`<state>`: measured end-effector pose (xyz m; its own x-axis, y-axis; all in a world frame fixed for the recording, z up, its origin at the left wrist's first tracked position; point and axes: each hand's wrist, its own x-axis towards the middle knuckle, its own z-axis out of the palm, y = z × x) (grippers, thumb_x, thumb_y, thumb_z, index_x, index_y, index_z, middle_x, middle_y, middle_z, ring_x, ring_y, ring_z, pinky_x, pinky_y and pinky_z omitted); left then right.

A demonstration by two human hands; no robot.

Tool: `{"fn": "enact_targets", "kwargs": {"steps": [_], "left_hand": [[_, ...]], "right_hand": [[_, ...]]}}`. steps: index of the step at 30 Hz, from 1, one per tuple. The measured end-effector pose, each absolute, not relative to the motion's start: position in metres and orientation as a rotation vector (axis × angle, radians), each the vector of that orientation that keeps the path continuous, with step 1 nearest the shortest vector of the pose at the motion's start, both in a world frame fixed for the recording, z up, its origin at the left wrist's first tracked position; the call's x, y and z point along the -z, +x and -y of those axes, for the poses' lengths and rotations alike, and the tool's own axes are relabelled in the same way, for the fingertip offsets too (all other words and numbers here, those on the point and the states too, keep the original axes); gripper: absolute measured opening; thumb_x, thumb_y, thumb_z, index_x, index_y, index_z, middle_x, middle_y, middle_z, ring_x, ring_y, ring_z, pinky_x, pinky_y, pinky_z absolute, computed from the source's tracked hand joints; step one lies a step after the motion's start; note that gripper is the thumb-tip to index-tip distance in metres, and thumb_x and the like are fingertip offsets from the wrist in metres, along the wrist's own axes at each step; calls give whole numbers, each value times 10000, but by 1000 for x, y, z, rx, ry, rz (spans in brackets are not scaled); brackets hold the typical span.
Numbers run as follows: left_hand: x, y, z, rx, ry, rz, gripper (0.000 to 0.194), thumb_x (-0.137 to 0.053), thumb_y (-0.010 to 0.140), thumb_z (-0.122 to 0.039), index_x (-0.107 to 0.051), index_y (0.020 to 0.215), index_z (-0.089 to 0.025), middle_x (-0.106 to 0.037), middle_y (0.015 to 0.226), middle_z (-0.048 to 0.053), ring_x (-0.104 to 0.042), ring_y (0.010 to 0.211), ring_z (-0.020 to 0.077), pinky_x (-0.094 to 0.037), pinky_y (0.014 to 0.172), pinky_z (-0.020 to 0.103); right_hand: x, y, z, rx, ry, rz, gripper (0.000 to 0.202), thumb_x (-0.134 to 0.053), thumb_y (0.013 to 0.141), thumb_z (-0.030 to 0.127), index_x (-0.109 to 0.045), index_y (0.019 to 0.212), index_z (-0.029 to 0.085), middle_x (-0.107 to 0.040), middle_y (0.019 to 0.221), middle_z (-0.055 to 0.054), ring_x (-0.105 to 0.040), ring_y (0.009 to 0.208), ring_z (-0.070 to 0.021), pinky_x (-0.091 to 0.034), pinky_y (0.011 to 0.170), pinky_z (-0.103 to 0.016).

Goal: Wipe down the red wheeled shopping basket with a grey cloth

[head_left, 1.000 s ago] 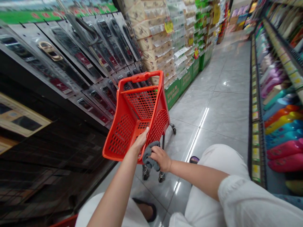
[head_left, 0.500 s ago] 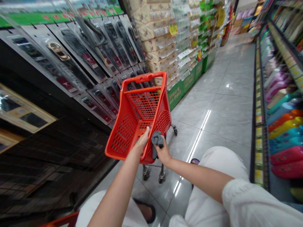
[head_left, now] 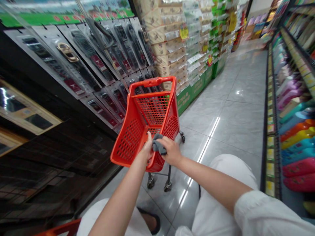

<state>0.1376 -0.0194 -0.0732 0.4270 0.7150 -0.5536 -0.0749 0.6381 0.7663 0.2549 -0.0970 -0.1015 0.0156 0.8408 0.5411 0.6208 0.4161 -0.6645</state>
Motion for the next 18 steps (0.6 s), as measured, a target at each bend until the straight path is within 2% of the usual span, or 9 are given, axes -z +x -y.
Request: {"fn": "enact_targets", "kwargs": {"steps": [3, 6, 8, 10, 14, 18], "left_hand": [[76, 133, 20, -561, 732, -1049, 787, -216, 878, -752, -697, 943, -133, -656, 576, 43, -639, 559, 176, -528, 659, 289], [72, 132, 27, -498, 752, -962, 812, -152, 903, -721, -668, 1144, -143, -741, 815, 104, -701, 771, 231, -533, 785, 352], [69, 133, 31, -473, 776, -906, 821, -117, 906, -710, -612, 1271, -166, -748, 978, 124, -701, 900, 258, -517, 857, 386], [66, 134, 33, -459, 794, -895, 838, -84, 905, -706, -570, 1333, -175, -739, 1050, 129, -691, 967, 271, -504, 892, 400], [64, 135, 32, -458, 798, -883, 875, -39, 901, -697, -553, 1350, -150, -733, 1070, 143, -685, 991, 277, -505, 890, 398], [65, 136, 27, -489, 759, -892, 899, -12, 902, -689, -577, 1314, -125, -734, 1048, 157, -695, 929, 278, -521, 854, 403]], "right_hand": [[99, 252, 110, -282, -1303, 1831, 413, -597, 739, 192, -642, 1148, 226, -654, 995, -54, -634, 906, -215, -502, 787, -300], [88, 272, 86, -285, -1485, 1662, 417, -564, 782, 194, -632, 1189, 248, -671, 1078, -49, -643, 947, -224, -503, 790, -308], [80, 291, 58, -294, -1597, 1479, 386, -525, 819, 196, -639, 1182, 265, -674, 1117, -38, -642, 979, -233, -507, 803, -322], [73, 306, 31, -298, -1644, 1373, 367, -519, 824, 190, -649, 1159, 263, -676, 1116, -36, -639, 998, -240, -508, 820, -334], [68, 313, 15, -290, -1648, 1357, 337, -517, 826, 189, -665, 1122, 253, -677, 1074, -44, -640, 981, -244, -510, 819, -342], [79, 287, 53, -262, -1541, 1538, 384, -534, 784, 159, -653, 1140, 237, -673, 1072, -54, -642, 950, -230, -510, 815, -330]]}}
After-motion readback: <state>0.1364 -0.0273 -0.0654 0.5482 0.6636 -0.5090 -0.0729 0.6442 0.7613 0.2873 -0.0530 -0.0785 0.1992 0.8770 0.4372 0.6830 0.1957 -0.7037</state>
